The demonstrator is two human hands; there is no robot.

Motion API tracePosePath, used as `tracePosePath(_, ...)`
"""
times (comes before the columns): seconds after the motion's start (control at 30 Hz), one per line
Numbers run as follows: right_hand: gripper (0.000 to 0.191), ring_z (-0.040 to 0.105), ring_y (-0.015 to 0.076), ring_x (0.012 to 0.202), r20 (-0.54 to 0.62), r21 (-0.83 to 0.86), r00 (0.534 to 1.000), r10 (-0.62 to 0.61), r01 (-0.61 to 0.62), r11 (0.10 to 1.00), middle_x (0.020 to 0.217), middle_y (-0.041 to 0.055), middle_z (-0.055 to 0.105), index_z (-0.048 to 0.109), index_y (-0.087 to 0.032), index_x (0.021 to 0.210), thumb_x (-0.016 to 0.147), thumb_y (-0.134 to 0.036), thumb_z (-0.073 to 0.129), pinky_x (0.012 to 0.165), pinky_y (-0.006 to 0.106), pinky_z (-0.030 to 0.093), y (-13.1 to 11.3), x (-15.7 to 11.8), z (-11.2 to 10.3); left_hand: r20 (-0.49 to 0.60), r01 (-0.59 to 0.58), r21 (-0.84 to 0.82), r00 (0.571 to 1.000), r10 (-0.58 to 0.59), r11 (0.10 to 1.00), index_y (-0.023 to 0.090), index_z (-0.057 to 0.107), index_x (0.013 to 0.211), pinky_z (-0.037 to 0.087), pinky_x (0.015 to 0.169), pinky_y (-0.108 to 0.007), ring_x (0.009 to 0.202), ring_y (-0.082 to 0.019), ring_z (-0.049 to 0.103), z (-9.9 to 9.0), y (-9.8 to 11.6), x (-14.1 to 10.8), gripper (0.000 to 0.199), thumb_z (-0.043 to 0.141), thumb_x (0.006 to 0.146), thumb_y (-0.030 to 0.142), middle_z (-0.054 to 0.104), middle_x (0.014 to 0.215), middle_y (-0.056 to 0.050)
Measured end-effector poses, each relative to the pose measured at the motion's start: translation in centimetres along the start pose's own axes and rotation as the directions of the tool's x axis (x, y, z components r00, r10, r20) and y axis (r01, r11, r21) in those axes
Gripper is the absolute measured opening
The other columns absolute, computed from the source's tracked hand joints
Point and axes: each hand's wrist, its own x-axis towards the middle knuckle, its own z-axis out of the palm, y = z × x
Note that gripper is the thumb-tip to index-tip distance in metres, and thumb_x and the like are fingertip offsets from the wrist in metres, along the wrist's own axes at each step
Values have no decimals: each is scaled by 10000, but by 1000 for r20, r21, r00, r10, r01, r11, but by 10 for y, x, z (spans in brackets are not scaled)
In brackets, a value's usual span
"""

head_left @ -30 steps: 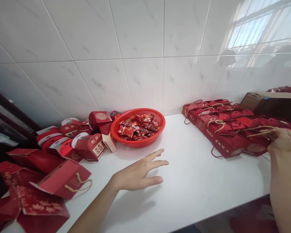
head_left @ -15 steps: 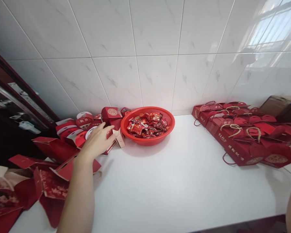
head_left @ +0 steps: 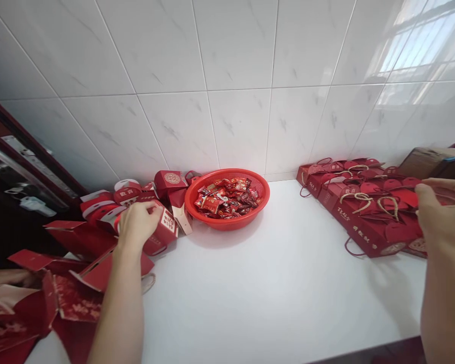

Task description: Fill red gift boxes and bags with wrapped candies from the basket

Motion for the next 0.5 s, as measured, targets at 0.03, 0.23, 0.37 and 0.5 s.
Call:
tracePosePath(0.03,159,700,282,647,19,53,999,-27,26,998,758,136,727,741,-188,734,625,-261,651,664,485,596,-12,-6,1,-83,21,-47,996,-25,999,144,780,1060,533,860,-417,997,-340,707,-3,0,-2,324,606,830,291,775,1050,-154)
tracePosePath(0.23,173,715,221,779,288,350,944,-163,54,935,866,96,740,719,-181,853,776,-326,663,737,383,605,-72,-48,16,-550,-441,-423,819,163,791,153,741,1073,536,990,-364,1040,-228,696,-17,9,-24,264,672,858,290,758,1091,-68)
tracePosePath(0.37,143,701,181,797,529,553,784,-324,-30,833,913,55,732,698,-197,912,851,-324,675,758,334,597,-111,-79,30,-541,-702,-494,710,451,513,207,705,1071,570,917,-326,955,-186,710,-19,35,-54,215,708,856,219,744,1040,-22)
tracePosePath(0.5,118,691,183,876,671,699,492,-555,-170,694,985,61,730,697,-214,941,909,-317,649,800,319,573,-146,-107,32,-438,-860,-465,431,789,212,231,699,1000,553,904,-330,893,-161,682,-11,70,-85,140,608,930,151,735,922,-18)
